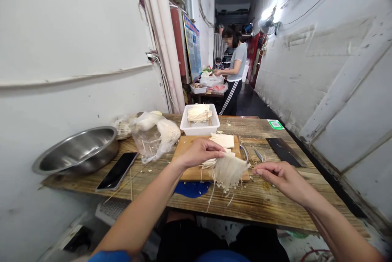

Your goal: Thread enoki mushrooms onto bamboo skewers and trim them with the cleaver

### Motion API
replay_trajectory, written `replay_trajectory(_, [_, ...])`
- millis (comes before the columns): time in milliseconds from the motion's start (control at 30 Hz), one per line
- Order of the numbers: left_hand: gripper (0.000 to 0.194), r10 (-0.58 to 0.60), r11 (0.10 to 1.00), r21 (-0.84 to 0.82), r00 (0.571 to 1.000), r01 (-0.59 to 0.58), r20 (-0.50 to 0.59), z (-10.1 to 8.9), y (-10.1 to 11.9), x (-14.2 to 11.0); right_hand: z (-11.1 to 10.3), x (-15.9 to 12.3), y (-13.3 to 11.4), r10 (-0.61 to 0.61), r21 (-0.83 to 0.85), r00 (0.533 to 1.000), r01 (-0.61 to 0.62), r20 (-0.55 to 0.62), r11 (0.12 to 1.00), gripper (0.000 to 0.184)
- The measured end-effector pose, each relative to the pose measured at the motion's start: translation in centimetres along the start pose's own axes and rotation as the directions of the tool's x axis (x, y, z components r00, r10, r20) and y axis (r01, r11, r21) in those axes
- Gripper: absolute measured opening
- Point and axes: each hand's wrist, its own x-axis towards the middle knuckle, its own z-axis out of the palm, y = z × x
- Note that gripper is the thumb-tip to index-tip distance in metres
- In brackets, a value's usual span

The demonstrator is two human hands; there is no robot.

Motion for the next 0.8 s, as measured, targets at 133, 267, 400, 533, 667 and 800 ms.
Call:
replay_trajectory(133, [0.018, 0.0, 1.0, 0.024, 0.999, 0.002, -0.054, -0.1, 0.0, 0.1, 0.2, 0.3, 0.0, 0.017, 0.009, 1.0, -0.017, 0.0, 1.0, 0.045])
replay_trajectory(267, [0.054, -0.057, 0.97, -0.237, 0.998, 0.056, 0.0, -0.5, -0.7, 0.2, 0.3, 0.5, 0.3, 0.041, 0.07, 0.999, -0.038, -0.03, 0.997, 0.046])
replay_trajectory(400, [0.048, -0.07, 0.944, -0.318, 0.995, 0.089, 0.071, -0.3, -1.6, 0.3, 0.4, 0.8, 0.6, 0.091, 0.139, 0.996, -0.088, -0.014, 0.986, 0.047])
replay_trajectory(533, [0.032, -0.061, 0.967, -0.244, 0.995, 0.079, 0.08, -0.1, -2.6, 0.4, 0.5, 0.8, 1.0, 0.048, 0.048, 0.999, -0.047, -0.019, 0.998, 0.044])
replay_trajectory(667, [0.037, -0.095, 0.955, -0.284, 0.995, 0.088, -0.011, -0.7, -3.7, 0.0, 0.8, 0.5, 1.6, -0.078, -0.172, 0.996, 0.07, -0.039, 0.983, 0.036])
replay_trajectory(800, [0.044, -0.068, 0.932, -0.361, 0.995, 0.038, -0.068, -1.6, -4.6, -1.1, 1.4, 1.4, 1.3, -0.12, -0.207, 0.985, 0.091, -0.128, 0.974, 0.037])
